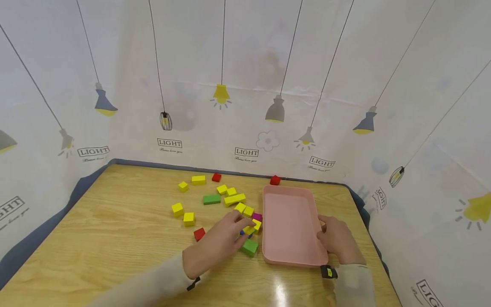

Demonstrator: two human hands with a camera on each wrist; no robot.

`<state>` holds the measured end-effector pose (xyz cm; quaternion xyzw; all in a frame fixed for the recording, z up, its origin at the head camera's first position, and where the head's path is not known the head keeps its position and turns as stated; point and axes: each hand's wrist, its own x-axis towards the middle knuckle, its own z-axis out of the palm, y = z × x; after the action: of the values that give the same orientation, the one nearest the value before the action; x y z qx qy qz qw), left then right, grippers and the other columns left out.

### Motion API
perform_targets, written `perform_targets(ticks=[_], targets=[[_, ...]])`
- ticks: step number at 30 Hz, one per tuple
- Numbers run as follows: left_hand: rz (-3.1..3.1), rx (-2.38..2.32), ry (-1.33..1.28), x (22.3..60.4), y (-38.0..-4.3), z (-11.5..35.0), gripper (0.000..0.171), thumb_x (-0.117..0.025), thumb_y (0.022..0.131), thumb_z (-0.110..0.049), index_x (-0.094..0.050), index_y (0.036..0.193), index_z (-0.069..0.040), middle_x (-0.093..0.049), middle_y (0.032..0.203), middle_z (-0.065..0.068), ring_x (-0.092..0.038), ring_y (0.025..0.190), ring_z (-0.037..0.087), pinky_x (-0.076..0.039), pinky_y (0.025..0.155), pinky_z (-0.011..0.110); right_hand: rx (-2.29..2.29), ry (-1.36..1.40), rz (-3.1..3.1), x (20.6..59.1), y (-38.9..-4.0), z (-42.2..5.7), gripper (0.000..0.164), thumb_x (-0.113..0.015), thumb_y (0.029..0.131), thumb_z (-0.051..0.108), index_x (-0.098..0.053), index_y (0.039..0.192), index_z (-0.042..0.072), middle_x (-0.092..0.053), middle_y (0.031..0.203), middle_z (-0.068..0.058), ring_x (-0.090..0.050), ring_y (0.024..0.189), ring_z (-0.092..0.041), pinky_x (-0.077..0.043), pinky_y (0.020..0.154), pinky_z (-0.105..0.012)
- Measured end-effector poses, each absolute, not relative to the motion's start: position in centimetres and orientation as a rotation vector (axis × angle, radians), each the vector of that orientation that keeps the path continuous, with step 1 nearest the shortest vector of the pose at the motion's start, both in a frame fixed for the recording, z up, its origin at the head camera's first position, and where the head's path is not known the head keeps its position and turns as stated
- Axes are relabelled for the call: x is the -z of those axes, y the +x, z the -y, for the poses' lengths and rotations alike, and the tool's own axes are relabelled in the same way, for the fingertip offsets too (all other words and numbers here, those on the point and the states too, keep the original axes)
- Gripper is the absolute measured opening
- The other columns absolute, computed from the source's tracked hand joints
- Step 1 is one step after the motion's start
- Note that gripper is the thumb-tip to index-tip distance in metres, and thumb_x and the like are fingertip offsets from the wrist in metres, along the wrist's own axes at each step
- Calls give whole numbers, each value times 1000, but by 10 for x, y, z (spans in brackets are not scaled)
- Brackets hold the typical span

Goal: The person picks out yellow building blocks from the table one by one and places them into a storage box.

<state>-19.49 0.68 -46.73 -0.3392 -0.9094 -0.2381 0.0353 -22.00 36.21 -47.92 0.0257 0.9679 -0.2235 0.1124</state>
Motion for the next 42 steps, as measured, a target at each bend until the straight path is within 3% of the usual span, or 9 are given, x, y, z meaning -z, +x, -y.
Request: perform_targets(ticks=[8,18,26,35,42], targets=[[2726,697,-1231,475,-193,-48,37,-73,95,-18,-63,130,-21,-50,109,-3,-49,89,8,-45,73,10,678,52,-2842,481,-220,-364,61,-62,91,4,-41,148,-6,-64,106,-23,-62,69,-19,-57,58,-34],[2804,623,-1310,479,-193,-103,35,-71,97,-24,-63,130,-30,-49,108,-7,-45,90,5,-44,67,8,697,35,-2842,480,-221,-365,61,-61,90,4,-41,147,-7,-64,106,-23,-63,68,-19,-56,56,-33],[2809,504,-1404,478,-191,-142,29,-65,99,-30,-62,128,-30,-51,110,-7,-45,93,5,-50,77,14,727,39,-2829,477,-218,-363,59,-61,92,3,-41,147,-7,-63,108,-25,-61,69,-20,-57,57,-34],[2809,507,-1396,485,-190,-158,28,-65,98,-37,-66,125,-29,-52,103,-8,-44,85,5,-49,69,15,729,11,-2833,478,-218,-361,59,-61,92,3,-42,146,-6,-64,105,-23,-60,66,-20,-55,55,-34],[2832,481,-1349,485,-193,-152,37,-72,95,-31,-61,130,-28,-53,108,-7,-46,90,6,-53,73,18,715,26,-2840,476,-217,-361,59,-62,92,3,-42,146,-7,-64,105,-23,-60,66,-20,-56,55,-33]])
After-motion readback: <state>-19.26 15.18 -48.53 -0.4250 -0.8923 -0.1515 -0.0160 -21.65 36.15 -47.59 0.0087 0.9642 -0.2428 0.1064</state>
